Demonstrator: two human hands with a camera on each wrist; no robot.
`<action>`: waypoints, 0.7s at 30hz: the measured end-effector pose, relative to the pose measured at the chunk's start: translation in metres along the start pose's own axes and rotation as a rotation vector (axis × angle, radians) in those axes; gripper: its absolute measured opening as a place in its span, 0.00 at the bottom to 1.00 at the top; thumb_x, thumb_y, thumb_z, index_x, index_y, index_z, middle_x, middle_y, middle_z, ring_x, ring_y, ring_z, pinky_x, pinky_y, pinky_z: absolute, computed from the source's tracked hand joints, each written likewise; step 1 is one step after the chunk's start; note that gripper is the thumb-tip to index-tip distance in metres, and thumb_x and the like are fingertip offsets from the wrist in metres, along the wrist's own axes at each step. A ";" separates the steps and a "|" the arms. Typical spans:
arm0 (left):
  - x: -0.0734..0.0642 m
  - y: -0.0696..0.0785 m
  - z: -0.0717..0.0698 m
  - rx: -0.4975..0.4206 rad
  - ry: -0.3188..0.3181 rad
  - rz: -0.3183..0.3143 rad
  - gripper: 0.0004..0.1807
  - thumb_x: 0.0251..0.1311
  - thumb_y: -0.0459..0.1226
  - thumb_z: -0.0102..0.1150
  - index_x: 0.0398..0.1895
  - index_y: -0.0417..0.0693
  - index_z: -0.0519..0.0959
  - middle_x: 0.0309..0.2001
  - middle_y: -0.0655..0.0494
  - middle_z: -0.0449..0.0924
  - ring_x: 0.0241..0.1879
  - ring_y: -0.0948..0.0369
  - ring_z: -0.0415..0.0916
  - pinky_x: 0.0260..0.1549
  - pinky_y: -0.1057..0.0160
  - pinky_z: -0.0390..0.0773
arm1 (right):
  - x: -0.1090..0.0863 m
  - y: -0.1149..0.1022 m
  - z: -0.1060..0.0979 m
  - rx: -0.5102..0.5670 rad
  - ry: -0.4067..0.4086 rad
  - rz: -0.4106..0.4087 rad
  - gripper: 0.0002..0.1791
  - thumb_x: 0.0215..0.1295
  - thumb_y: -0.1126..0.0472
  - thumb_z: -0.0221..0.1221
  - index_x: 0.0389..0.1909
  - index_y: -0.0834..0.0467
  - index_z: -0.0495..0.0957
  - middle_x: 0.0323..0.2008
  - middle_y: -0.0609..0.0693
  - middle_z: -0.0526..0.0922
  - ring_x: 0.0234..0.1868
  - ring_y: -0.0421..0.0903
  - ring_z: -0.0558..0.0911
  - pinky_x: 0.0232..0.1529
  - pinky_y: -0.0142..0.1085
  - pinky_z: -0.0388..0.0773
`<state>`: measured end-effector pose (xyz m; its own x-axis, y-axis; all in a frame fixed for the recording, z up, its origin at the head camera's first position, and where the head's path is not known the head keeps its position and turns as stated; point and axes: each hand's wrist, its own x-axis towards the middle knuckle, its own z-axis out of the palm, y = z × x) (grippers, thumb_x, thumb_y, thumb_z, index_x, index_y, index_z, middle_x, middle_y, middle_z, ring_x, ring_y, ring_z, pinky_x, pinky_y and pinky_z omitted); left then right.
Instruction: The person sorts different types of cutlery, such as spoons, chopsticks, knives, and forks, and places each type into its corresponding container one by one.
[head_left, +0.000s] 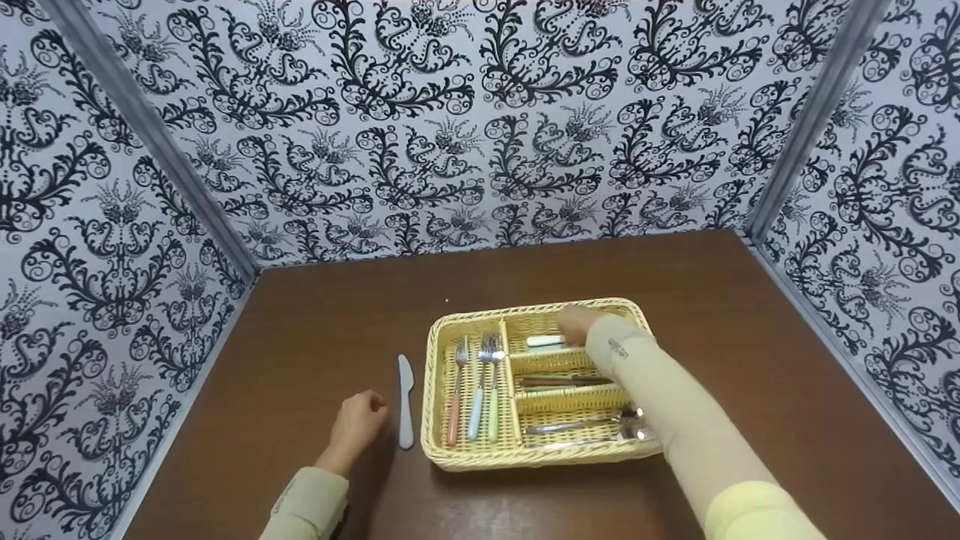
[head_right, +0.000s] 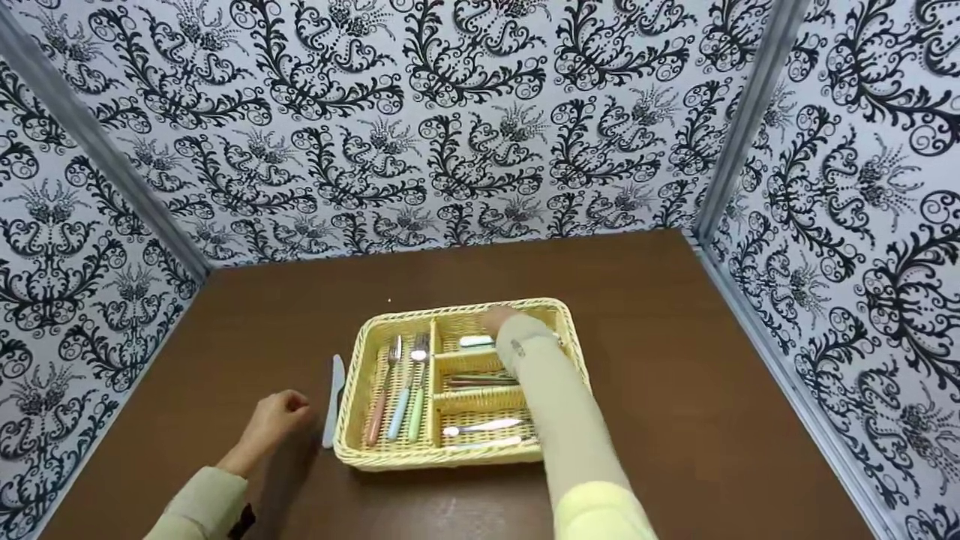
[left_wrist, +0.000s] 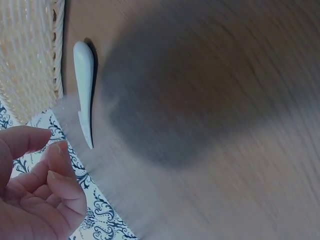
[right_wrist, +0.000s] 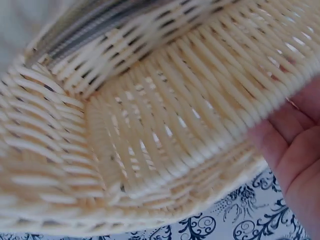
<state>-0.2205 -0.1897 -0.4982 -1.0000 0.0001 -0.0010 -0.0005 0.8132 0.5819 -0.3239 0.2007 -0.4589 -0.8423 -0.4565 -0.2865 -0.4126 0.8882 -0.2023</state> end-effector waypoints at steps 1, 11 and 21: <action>0.001 0.000 0.000 -0.006 -0.005 -0.008 0.07 0.52 0.30 0.53 0.31 0.35 0.78 0.29 0.48 0.78 0.27 0.58 0.72 0.27 0.57 0.75 | -0.003 -0.001 -0.004 0.002 -0.013 -0.001 0.16 0.44 0.74 0.50 0.09 0.53 0.61 0.11 0.44 0.62 0.14 0.39 0.60 0.15 0.30 0.58; 0.003 -0.006 -0.002 -0.005 -0.066 -0.041 0.09 0.51 0.31 0.55 0.32 0.30 0.75 0.27 0.45 0.76 0.26 0.56 0.71 0.25 0.58 0.73 | -0.050 0.001 -0.046 -0.022 0.001 -0.131 0.07 0.58 0.64 0.57 0.23 0.63 0.78 0.21 0.53 0.79 0.20 0.42 0.74 0.22 0.31 0.71; 0.000 -0.003 0.011 -0.032 -0.123 -0.103 0.12 0.47 0.34 0.56 0.11 0.45 0.67 0.12 0.58 0.63 0.14 0.63 0.59 0.13 0.67 0.59 | -0.128 0.012 -0.040 -0.063 0.224 -0.247 0.05 0.55 0.66 0.59 0.32 0.62 0.79 0.21 0.48 0.77 0.22 0.42 0.73 0.26 0.36 0.73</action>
<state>-0.2210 -0.1854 -0.5085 -0.9870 -0.0094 -0.1607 -0.1051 0.7937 0.5992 -0.2345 0.2723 -0.3873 -0.7668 -0.6415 -0.0215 -0.6282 0.7570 -0.1797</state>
